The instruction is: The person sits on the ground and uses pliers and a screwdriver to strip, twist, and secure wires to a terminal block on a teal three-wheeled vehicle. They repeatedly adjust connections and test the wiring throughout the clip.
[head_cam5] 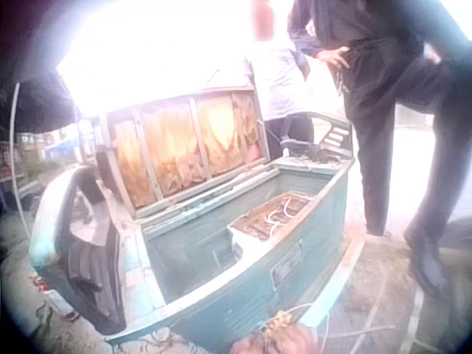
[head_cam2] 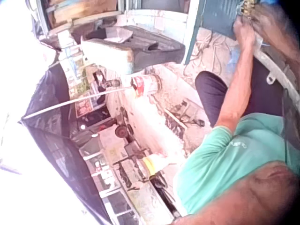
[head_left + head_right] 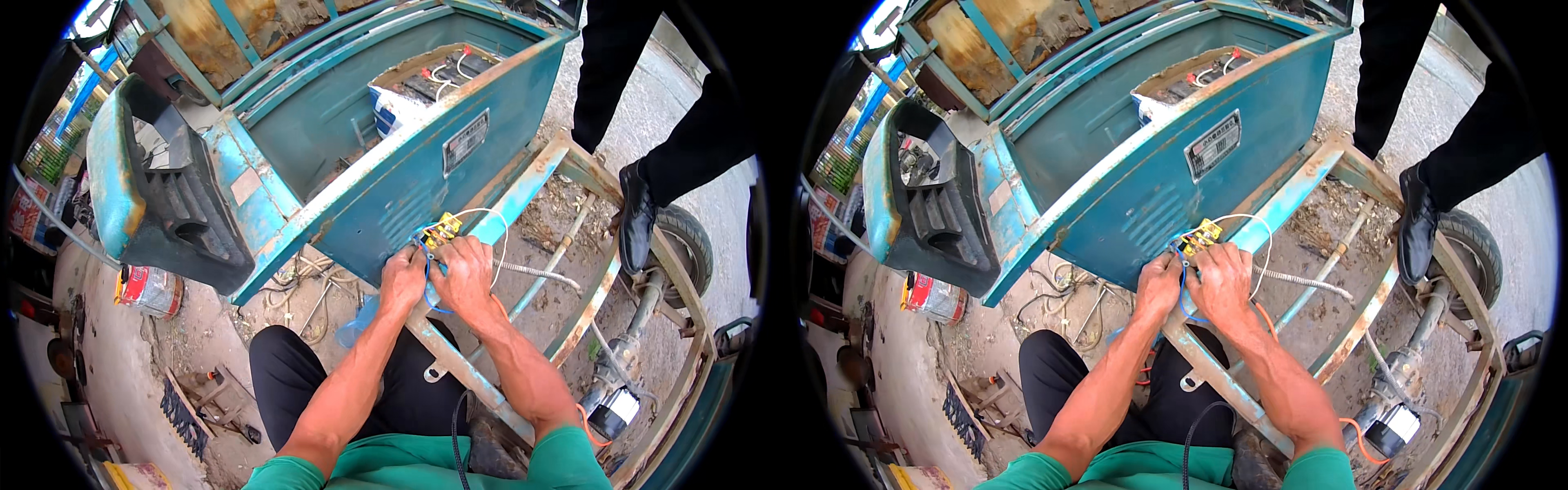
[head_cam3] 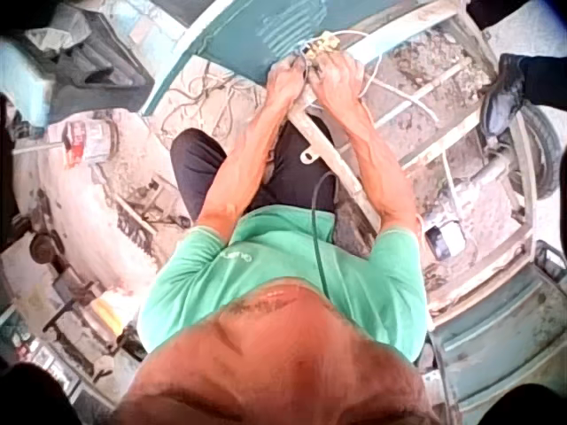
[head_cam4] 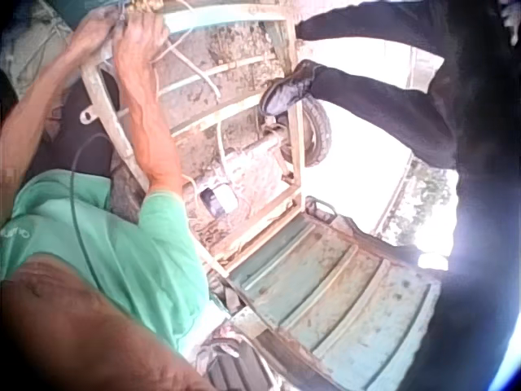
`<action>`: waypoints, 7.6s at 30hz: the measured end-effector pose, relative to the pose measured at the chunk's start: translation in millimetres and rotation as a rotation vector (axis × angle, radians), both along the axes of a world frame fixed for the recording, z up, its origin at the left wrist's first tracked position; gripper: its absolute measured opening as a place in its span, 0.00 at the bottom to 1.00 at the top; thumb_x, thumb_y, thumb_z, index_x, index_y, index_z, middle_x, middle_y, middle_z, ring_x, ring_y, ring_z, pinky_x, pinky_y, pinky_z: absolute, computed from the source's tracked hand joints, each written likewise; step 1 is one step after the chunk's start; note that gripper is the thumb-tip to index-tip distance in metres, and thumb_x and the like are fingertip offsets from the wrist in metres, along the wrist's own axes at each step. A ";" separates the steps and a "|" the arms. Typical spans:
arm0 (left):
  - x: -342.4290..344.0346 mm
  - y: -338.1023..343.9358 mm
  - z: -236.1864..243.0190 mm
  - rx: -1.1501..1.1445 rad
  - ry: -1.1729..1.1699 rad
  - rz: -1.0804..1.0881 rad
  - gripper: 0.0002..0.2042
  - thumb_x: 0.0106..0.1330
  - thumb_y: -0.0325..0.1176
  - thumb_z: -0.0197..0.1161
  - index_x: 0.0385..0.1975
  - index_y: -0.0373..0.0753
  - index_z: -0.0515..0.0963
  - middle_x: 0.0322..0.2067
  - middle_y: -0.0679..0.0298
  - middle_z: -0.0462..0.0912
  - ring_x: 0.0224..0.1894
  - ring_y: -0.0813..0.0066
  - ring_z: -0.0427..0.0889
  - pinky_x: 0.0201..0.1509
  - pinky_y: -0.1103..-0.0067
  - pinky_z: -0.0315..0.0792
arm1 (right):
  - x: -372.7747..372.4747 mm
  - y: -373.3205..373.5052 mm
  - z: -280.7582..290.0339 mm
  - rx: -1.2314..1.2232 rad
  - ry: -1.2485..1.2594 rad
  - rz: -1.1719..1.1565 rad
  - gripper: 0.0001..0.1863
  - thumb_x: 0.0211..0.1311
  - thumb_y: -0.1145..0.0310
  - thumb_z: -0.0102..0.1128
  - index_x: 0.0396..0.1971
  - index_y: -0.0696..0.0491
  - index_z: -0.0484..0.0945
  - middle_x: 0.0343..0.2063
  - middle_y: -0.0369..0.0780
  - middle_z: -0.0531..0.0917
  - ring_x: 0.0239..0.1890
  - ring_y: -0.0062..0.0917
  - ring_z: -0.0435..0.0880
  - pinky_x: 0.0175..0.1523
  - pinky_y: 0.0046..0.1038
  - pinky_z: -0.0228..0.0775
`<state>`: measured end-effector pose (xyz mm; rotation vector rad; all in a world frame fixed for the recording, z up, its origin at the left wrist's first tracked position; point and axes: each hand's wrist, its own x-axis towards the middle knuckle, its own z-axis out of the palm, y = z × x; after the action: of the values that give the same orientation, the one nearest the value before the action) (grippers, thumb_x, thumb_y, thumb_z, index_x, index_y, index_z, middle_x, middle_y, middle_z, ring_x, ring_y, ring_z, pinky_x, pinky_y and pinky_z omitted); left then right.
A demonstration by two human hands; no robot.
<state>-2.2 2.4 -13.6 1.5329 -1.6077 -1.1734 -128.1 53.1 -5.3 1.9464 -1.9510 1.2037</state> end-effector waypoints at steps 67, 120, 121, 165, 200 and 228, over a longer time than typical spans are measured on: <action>0.2 -2.6 -13.7 0.025 -0.035 -0.029 0.20 0.74 0.48 0.52 0.45 0.37 0.83 0.41 0.40 0.85 0.48 0.37 0.83 0.52 0.55 0.75 | 6.6 -0.5 -1.8 0.079 0.006 -0.019 0.08 0.49 0.71 0.74 0.28 0.53 0.83 0.27 0.40 0.80 0.37 0.40 0.79 0.45 0.44 0.64; 7.1 -2.6 8.0 0.166 0.163 -0.027 0.18 0.70 0.35 0.56 0.49 0.27 0.83 0.37 0.57 0.86 0.37 0.72 0.80 0.45 0.72 0.74 | -0.8 -0.4 4.3 0.127 -0.200 -0.040 0.08 0.49 0.71 0.69 0.32 0.53 0.87 0.27 0.43 0.84 0.33 0.41 0.83 0.40 0.44 0.74; 7.0 -2.2 9.9 0.180 0.172 -0.030 0.18 0.70 0.33 0.56 0.51 0.26 0.82 0.39 0.60 0.86 0.38 0.75 0.79 0.44 0.74 0.74 | -2.0 -1.0 4.5 0.114 -0.250 -0.044 0.08 0.50 0.71 0.68 0.32 0.53 0.87 0.27 0.43 0.84 0.33 0.41 0.83 0.40 0.44 0.75; 248.9 108.9 -280.8 0.534 -0.775 -0.257 0.21 0.65 0.46 0.64 0.50 0.38 0.84 0.54 0.44 0.84 0.57 0.48 0.84 0.58 0.59 0.79 | -24.2 -2.9 -5.9 0.094 -0.170 -0.104 0.06 0.57 0.71 0.68 0.34 0.53 0.87 0.24 0.38 0.81 0.31 0.33 0.82 0.39 0.39 0.73; 333.6 -5.2 -275.1 0.296 -0.988 0.196 0.21 0.72 0.42 0.53 0.59 0.38 0.75 0.67 0.43 0.69 0.70 0.45 0.69 0.69 0.54 0.69 | -23.9 -7.6 -2.8 0.143 -0.222 -0.096 0.06 0.56 0.71 0.70 0.33 0.53 0.87 0.24 0.37 0.82 0.31 0.32 0.81 0.39 0.38 0.73; 235.6 117.1 -265.2 0.459 -0.855 -0.365 0.22 0.67 0.51 0.63 0.49 0.40 0.86 0.49 0.44 0.86 0.55 0.46 0.85 0.57 0.58 0.78 | -25.1 -5.6 -7.9 0.219 -0.258 -0.105 0.08 0.61 0.68 0.68 0.38 0.53 0.88 0.27 0.38 0.84 0.34 0.30 0.83 0.44 0.34 0.76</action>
<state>233.4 119.6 -278.8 2.3130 -2.3545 -1.2018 -153.2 47.5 -13.3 1.8313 -2.3734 1.3195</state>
